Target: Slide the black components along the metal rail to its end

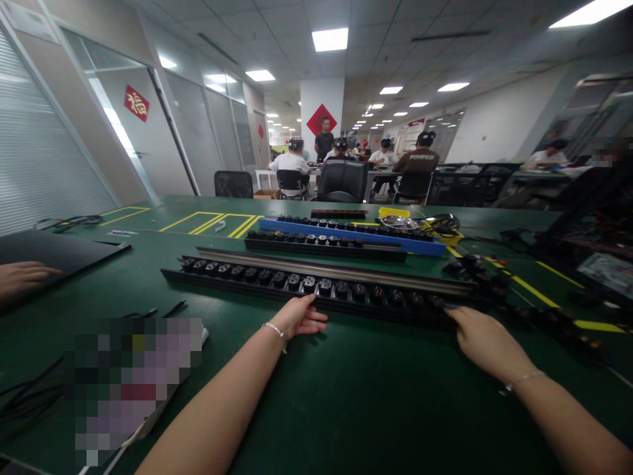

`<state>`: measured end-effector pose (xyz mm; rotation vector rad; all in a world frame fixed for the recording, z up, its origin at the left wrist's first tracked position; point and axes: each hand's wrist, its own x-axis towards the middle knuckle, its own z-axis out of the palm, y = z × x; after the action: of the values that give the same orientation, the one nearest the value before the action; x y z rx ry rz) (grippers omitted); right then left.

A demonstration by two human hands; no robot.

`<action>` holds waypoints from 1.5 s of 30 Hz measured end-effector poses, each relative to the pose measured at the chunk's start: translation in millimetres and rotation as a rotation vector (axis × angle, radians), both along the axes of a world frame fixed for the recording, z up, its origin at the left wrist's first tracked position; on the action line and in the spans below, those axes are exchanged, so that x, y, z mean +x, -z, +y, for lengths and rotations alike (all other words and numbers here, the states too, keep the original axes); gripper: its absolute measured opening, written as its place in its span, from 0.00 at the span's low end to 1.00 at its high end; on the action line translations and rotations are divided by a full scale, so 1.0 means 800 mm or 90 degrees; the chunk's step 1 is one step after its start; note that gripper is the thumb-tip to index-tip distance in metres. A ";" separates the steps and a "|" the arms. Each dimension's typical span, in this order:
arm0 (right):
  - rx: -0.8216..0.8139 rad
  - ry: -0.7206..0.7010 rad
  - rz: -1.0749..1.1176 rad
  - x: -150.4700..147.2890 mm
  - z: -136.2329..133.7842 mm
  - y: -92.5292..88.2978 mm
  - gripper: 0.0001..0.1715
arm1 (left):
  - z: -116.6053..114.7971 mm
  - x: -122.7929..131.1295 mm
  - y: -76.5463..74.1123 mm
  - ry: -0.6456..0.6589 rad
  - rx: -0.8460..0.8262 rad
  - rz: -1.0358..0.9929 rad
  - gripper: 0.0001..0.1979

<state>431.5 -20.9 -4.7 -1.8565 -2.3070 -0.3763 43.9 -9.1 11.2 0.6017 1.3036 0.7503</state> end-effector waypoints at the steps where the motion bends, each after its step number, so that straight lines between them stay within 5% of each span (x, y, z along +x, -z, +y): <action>1: -0.001 0.013 0.002 -0.005 -0.001 0.000 0.26 | 0.000 0.000 0.000 0.003 0.003 0.003 0.16; 14: -0.022 0.020 0.041 -0.078 -0.002 -0.007 0.25 | -0.004 0.006 0.001 0.050 0.060 0.097 0.16; 22: -0.029 0.063 0.163 -0.086 0.003 -0.007 0.22 | -0.010 0.013 0.001 0.121 0.166 0.256 0.13; 25: 0.033 0.104 0.276 -0.099 0.008 -0.007 0.23 | -0.016 0.030 -0.005 0.116 0.311 0.380 0.12; 27: 0.045 0.101 0.305 -0.111 0.013 -0.006 0.25 | -0.017 0.047 -0.007 0.116 0.604 0.652 0.10; 29: 0.068 0.123 0.299 -0.122 0.017 -0.003 0.26 | -0.014 0.064 -0.005 0.148 0.843 0.766 0.11; 31: 0.089 0.152 0.293 -0.130 0.019 0.000 0.25 | -0.006 0.078 0.003 0.159 0.939 0.825 0.17; 37: 0.127 0.172 0.310 -0.134 0.016 0.005 0.24 | 0.012 0.085 0.024 0.189 0.917 0.906 0.21; 45: 0.137 0.180 0.318 -0.135 0.018 0.006 0.22 | 0.014 0.080 0.024 0.214 0.921 0.959 0.23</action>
<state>323.3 -6.5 -9.9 -1.9017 -1.6239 -0.1578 107.8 1.9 -8.0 2.8691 1.6443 0.8595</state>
